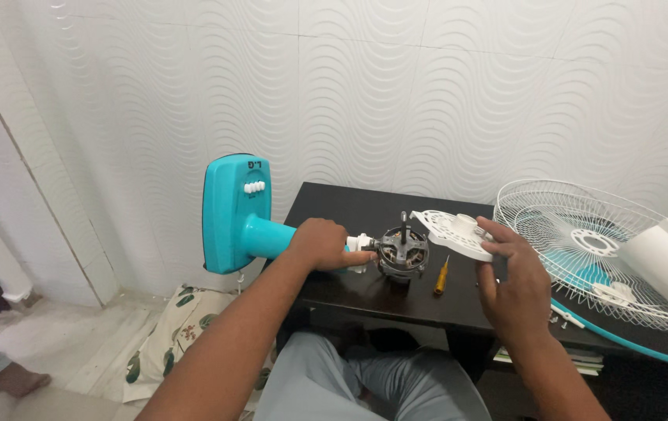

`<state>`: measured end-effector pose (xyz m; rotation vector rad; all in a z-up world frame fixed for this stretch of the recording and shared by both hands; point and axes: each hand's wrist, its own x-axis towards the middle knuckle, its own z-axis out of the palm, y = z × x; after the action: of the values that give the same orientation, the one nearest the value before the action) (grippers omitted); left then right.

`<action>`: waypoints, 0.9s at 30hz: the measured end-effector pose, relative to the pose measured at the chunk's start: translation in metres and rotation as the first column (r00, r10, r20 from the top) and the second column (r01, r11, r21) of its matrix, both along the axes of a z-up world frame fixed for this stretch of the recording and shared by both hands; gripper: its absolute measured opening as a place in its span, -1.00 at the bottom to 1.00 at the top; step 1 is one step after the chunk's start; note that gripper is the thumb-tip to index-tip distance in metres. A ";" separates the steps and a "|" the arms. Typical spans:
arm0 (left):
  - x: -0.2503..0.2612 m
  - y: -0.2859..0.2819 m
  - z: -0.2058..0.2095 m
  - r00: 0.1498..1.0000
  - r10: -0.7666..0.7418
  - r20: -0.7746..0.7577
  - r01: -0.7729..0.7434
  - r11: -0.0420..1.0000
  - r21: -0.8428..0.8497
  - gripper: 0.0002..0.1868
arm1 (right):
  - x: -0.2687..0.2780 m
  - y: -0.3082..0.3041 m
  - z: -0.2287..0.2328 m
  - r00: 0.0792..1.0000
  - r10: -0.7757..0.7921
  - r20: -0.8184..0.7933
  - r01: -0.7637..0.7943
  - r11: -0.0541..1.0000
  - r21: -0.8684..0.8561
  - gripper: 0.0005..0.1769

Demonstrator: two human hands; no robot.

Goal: The person assembles a teal pedestal fan on a dark table. They attach the motor housing to the fan neck, secure it with a screwdriver, and then fit the white rear fan cover and the white fan blade onto the motor shaft.

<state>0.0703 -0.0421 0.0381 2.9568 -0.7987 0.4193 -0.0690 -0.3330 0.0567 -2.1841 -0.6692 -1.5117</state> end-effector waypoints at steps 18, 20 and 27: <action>-0.006 -0.006 0.002 0.996 0.054 -0.067 -0.054 0.998 -0.009 0.04 | 0.018 0.057 0.033 0.994 0.052 0.091 -0.034 0.981 -0.189 -0.90; -0.006 -0.007 0.002 0.996 0.058 -0.068 -0.057 0.998 0.006 0.05 | 0.018 0.059 0.032 0.993 0.038 0.112 -0.016 0.982 -0.190 -0.90; -0.006 -0.007 0.004 0.996 0.051 -0.071 -0.050 0.999 0.006 0.07 | 0.022 0.062 0.025 0.993 0.070 0.096 -0.042 0.964 -0.264 -0.88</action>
<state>0.0645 -0.0488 0.0417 2.9824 -0.7197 0.3133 -0.0468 -0.2712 0.0818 -2.2627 -1.0086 -1.5945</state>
